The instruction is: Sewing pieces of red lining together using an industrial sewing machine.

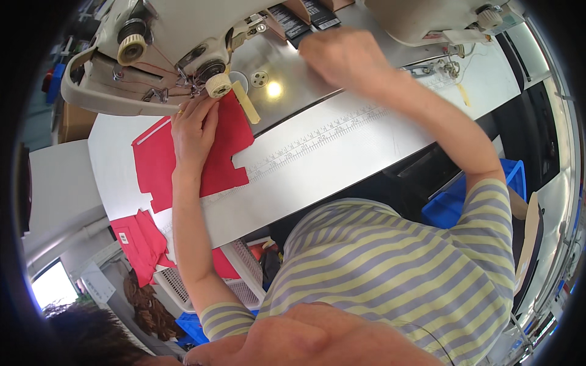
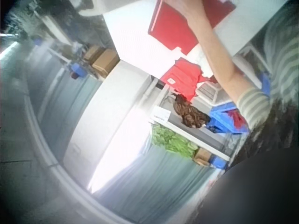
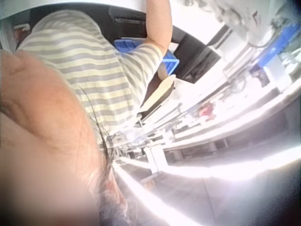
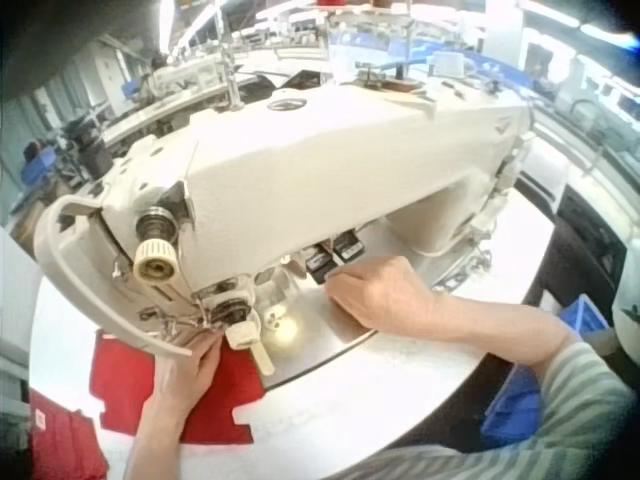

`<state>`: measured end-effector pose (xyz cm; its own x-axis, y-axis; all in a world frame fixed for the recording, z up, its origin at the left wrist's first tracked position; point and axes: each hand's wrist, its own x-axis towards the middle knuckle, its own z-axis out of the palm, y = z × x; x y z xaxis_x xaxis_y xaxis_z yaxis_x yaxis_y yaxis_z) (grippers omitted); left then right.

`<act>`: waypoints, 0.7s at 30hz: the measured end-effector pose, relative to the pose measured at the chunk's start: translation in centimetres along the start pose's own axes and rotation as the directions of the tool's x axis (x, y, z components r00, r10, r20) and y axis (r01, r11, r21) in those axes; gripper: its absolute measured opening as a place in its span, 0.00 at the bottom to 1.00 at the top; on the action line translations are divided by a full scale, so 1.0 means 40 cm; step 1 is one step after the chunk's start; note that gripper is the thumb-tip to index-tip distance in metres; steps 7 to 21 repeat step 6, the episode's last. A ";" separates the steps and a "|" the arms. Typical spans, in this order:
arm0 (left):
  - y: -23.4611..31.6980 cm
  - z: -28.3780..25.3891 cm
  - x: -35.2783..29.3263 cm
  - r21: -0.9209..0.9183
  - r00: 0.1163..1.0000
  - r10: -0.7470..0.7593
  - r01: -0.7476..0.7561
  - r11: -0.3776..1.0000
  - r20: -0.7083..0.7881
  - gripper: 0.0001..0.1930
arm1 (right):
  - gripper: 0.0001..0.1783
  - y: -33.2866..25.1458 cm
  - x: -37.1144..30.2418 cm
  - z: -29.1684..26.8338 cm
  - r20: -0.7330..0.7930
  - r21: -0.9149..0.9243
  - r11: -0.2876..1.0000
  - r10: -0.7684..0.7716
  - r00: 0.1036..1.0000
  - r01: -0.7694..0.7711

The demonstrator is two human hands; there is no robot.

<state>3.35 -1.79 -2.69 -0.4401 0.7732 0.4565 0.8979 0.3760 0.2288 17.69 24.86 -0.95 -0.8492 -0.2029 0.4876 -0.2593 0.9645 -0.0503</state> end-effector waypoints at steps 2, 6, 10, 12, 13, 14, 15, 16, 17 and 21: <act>0.000 -0.003 0.000 0.001 1.000 0.009 -0.009 1.000 0.007 0.09 | 0.06 0.078 0.026 0.021 -0.084 -0.081 0.997 -0.004 0.996 -0.003; 0.011 -0.015 -0.009 0.160 0.995 0.062 -0.075 0.984 0.084 0.11 | 0.13 0.148 0.053 0.090 0.087 -0.201 0.980 0.025 0.996 -0.007; 0.011 -0.015 -0.009 0.160 0.995 0.062 -0.075 0.984 0.084 0.11 | 0.13 0.148 0.053 0.090 0.087 -0.201 0.980 0.025 0.996 -0.007; 0.011 -0.015 -0.009 0.160 0.995 0.062 -0.075 0.984 0.084 0.11 | 0.13 0.148 0.053 0.090 0.087 -0.201 0.980 0.025 0.996 -0.007; 0.011 -0.015 -0.009 0.160 0.995 0.062 -0.075 0.984 0.084 0.11 | 0.13 0.148 0.053 0.090 0.087 -0.201 0.980 0.025 0.996 -0.007; 0.011 -0.015 -0.009 0.160 0.995 0.062 -0.075 0.984 0.084 0.11 | 0.13 0.148 0.053 0.090 0.087 -0.201 0.980 0.025 0.996 -0.007; 0.011 -0.015 -0.009 0.160 0.995 0.062 -0.075 0.984 0.084 0.11 | 0.13 0.148 0.053 0.090 0.087 -0.201 0.980 0.025 0.996 -0.007; 0.011 -0.015 -0.009 0.160 0.995 0.062 -0.075 0.984 0.084 0.11 | 0.13 0.148 0.053 0.090 0.087 -0.201 0.980 0.025 0.996 -0.007; 0.011 -0.015 -0.009 0.160 0.995 0.062 -0.075 0.984 0.084 0.11 | 0.13 0.148 0.053 0.090 0.087 -0.201 0.980 0.025 0.996 -0.007; 0.011 -0.015 -0.009 0.160 0.995 0.062 -0.075 0.984 0.084 0.11 | 0.13 0.148 0.053 0.090 0.087 -0.201 0.980 0.025 0.996 -0.007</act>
